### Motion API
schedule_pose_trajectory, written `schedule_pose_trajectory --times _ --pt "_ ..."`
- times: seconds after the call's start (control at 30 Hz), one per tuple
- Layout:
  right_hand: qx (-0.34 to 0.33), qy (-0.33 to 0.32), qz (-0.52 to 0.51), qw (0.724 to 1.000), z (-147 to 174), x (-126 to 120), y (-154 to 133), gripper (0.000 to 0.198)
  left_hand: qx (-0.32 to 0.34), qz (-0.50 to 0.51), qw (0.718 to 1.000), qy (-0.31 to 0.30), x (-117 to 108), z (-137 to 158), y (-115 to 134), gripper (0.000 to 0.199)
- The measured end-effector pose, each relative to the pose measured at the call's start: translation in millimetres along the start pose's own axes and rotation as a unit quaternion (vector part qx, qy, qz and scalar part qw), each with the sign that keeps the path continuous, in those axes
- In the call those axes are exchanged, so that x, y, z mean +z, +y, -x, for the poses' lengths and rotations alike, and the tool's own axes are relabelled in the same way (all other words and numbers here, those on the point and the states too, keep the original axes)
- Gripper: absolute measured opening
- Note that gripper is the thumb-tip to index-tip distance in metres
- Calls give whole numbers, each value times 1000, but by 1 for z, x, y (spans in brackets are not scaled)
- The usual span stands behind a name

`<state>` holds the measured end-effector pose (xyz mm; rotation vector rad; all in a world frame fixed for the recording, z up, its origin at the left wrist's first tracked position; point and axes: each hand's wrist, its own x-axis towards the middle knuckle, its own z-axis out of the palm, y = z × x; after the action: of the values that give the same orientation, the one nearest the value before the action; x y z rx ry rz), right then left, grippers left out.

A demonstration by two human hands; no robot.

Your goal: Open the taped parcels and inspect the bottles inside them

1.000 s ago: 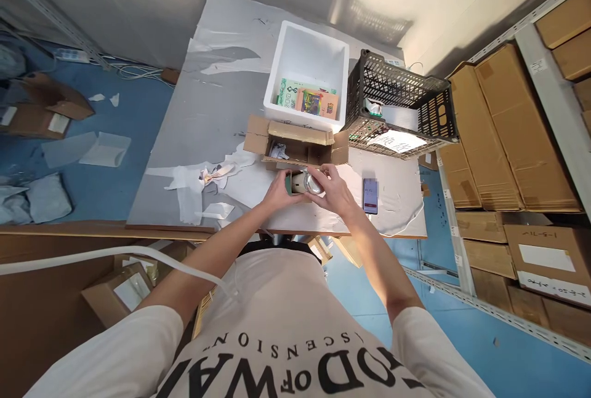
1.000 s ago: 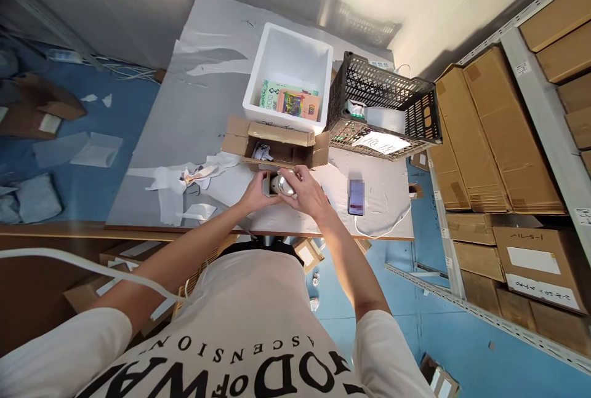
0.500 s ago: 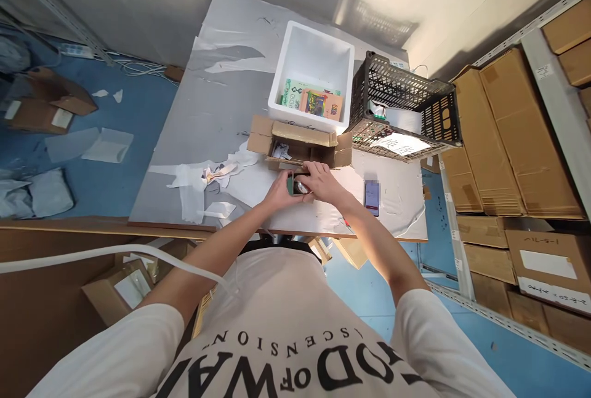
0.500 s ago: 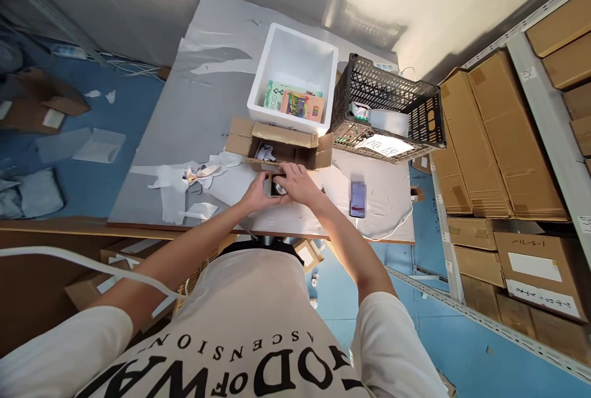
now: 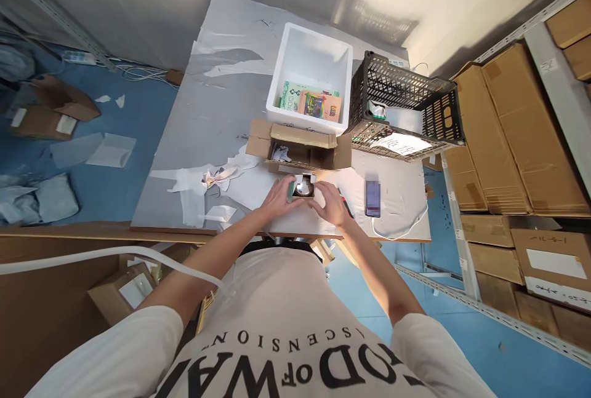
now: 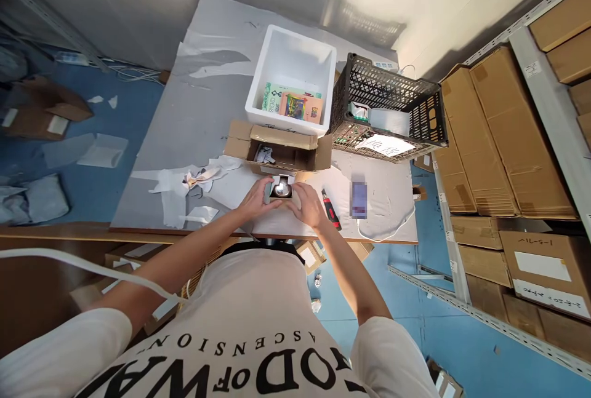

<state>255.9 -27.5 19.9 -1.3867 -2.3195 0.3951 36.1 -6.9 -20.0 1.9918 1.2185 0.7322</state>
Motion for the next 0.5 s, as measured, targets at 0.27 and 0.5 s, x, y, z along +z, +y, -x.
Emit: schedule_pose_trajectory --times 0.27,0.5 --pt "-71 -46 -57 995 -12 -1 17 67 62 -85 991 -78 -21 -16 -8 69" --pt "36 23 -165 985 -31 8 10 72 46 -26 998 -22 -14 -10 -2 44"
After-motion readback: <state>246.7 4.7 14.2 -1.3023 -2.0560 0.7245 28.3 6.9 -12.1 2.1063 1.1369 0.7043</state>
